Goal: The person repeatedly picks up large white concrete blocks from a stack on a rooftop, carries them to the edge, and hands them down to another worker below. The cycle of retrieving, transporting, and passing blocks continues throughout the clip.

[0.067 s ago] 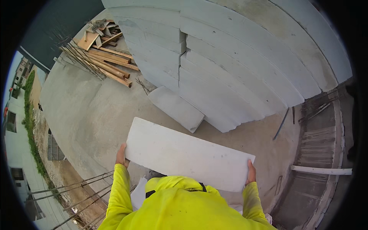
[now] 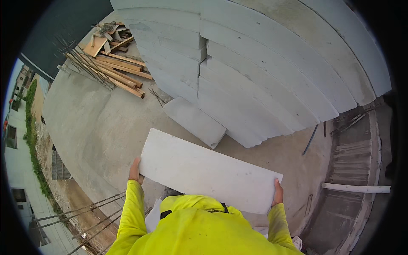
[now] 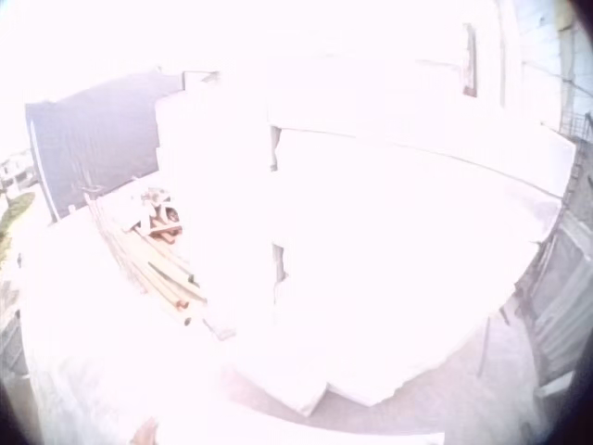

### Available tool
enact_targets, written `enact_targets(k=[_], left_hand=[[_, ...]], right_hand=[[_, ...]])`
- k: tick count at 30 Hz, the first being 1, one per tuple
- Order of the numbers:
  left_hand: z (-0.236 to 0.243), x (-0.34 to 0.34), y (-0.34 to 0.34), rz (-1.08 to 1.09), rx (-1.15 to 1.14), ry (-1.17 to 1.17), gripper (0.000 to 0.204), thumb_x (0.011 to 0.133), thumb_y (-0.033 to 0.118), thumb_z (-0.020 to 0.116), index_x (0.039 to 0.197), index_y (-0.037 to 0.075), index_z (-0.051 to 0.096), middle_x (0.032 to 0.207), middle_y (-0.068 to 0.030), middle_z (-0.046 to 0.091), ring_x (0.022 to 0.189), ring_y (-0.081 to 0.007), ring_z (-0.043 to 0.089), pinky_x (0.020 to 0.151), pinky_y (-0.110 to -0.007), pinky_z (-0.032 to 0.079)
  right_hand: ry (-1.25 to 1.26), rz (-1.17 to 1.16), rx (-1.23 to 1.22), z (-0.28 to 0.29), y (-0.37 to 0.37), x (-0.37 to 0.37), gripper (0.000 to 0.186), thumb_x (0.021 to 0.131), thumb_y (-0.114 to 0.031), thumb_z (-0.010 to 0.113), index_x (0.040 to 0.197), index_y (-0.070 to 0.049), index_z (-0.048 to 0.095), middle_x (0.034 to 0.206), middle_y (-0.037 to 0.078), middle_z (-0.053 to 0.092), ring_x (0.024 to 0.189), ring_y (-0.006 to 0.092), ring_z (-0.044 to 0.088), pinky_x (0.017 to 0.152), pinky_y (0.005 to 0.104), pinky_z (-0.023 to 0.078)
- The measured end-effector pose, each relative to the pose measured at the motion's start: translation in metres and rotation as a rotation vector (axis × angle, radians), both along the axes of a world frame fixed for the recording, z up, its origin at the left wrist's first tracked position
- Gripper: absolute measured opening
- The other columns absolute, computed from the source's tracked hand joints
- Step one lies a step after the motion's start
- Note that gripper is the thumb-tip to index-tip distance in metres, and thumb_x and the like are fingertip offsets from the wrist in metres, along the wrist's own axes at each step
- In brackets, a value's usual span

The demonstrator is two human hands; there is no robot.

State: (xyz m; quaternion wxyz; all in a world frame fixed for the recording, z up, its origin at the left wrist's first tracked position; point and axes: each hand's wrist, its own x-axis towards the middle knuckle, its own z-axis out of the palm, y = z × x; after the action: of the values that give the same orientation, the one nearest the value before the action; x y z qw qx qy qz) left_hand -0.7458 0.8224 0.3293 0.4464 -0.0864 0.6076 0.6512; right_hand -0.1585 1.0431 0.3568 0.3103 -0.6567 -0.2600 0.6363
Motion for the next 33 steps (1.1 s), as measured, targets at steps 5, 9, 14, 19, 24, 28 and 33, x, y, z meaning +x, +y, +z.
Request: enact_targets(k=[5, 9, 14, 19, 24, 28, 33], left_hand=[[-0.034, -0.097, 0.114, -0.035, -0.132, 0.048, 0.046, 0.09, 0.039, 0.062, 0.114, 0.0, 0.062, 0.105, -0.0077, 0.066, 0.09, -0.02, 0.063, 0.081, -0.037, 0.05], [-0.08, -0.163, 0.189, -0.051, -0.313, 0.096, 0.041, 0.085, 0.04, 0.066, 0.091, -0.001, 0.067, 0.082, -0.0055, 0.063, 0.07, -0.016, 0.056, 0.066, -0.033, 0.044], [-0.199, -0.214, 0.254, -0.002, -0.436, 0.295, 0.039, 0.084, 0.04, 0.068, 0.075, 0.003, 0.065, 0.07, -0.0013, 0.056, 0.062, -0.0137, 0.049, 0.058, -0.034, 0.039], [-0.335, -0.248, 0.313, 0.058, -0.461, 0.342, 0.044, 0.079, 0.042, 0.072, 0.077, -0.002, 0.069, 0.071, -0.0053, 0.061, 0.06, -0.0145, 0.051, 0.056, -0.034, 0.041], [-0.426, -0.271, 0.35, -0.012, -0.431, 0.297, 0.04, 0.082, 0.04, 0.07, 0.08, 0.001, 0.067, 0.068, -0.0005, 0.055, 0.058, -0.0135, 0.049, 0.054, -0.033, 0.04], [-0.461, -0.29, 0.38, -0.028, -0.41, 0.328, 0.048, 0.078, 0.041, 0.073, 0.087, -0.006, 0.072, 0.075, -0.0075, 0.065, 0.064, -0.0172, 0.057, 0.061, -0.033, 0.047], [-0.49, -0.291, 0.424, 0.067, -0.276, 0.422, 0.057, 0.079, 0.042, 0.073, 0.104, -0.01, 0.07, 0.093, -0.0133, 0.069, 0.083, -0.0217, 0.064, 0.079, -0.032, 0.05]], right_hand=[[-0.018, -0.135, 0.007, -0.005, 0.01, -0.087, 0.06, 0.095, -0.047, 0.058, 0.127, 0.004, 0.056, 0.119, 0.014, 0.065, 0.105, 0.0251, 0.064, 0.094, 0.0371, 0.051], [-0.022, -0.224, 0.038, -0.042, 0.037, -0.158, 0.064, 0.095, -0.046, 0.059, 0.129, 0.008, 0.053, 0.121, 0.017, 0.063, 0.105, 0.0271, 0.064, 0.094, 0.0386, 0.051], [-0.042, -0.232, -0.001, -0.171, 0.098, -0.214, 0.066, 0.095, -0.046, 0.059, 0.13, 0.009, 0.051, 0.124, 0.018, 0.061, 0.105, 0.0288, 0.064, 0.094, 0.04, 0.051], [-0.059, -0.124, -0.069, -0.326, 0.167, -0.258, 0.065, 0.095, -0.047, 0.059, 0.131, 0.007, 0.05, 0.126, 0.018, 0.06, 0.109, 0.0294, 0.062, 0.095, 0.0415, 0.051], [-0.045, -0.097, -0.052, -0.428, 0.217, -0.29, 0.068, 0.09, -0.043, 0.067, 0.126, 0.011, 0.049, 0.122, 0.021, 0.06, 0.104, 0.0309, 0.064, 0.089, 0.0445, 0.054], [-0.099, -0.106, -0.103, -0.473, 0.233, -0.308, 0.069, 0.089, -0.044, 0.069, 0.13, 0.007, 0.047, 0.128, 0.019, 0.056, 0.11, 0.0311, 0.06, 0.092, 0.0455, 0.053], [-0.005, -0.16, -0.154, -0.495, 0.232, -0.333, 0.07, 0.088, -0.044, 0.07, 0.136, 0.001, 0.045, 0.133, 0.016, 0.053, 0.119, 0.0307, 0.055, 0.096, 0.0468, 0.05]])
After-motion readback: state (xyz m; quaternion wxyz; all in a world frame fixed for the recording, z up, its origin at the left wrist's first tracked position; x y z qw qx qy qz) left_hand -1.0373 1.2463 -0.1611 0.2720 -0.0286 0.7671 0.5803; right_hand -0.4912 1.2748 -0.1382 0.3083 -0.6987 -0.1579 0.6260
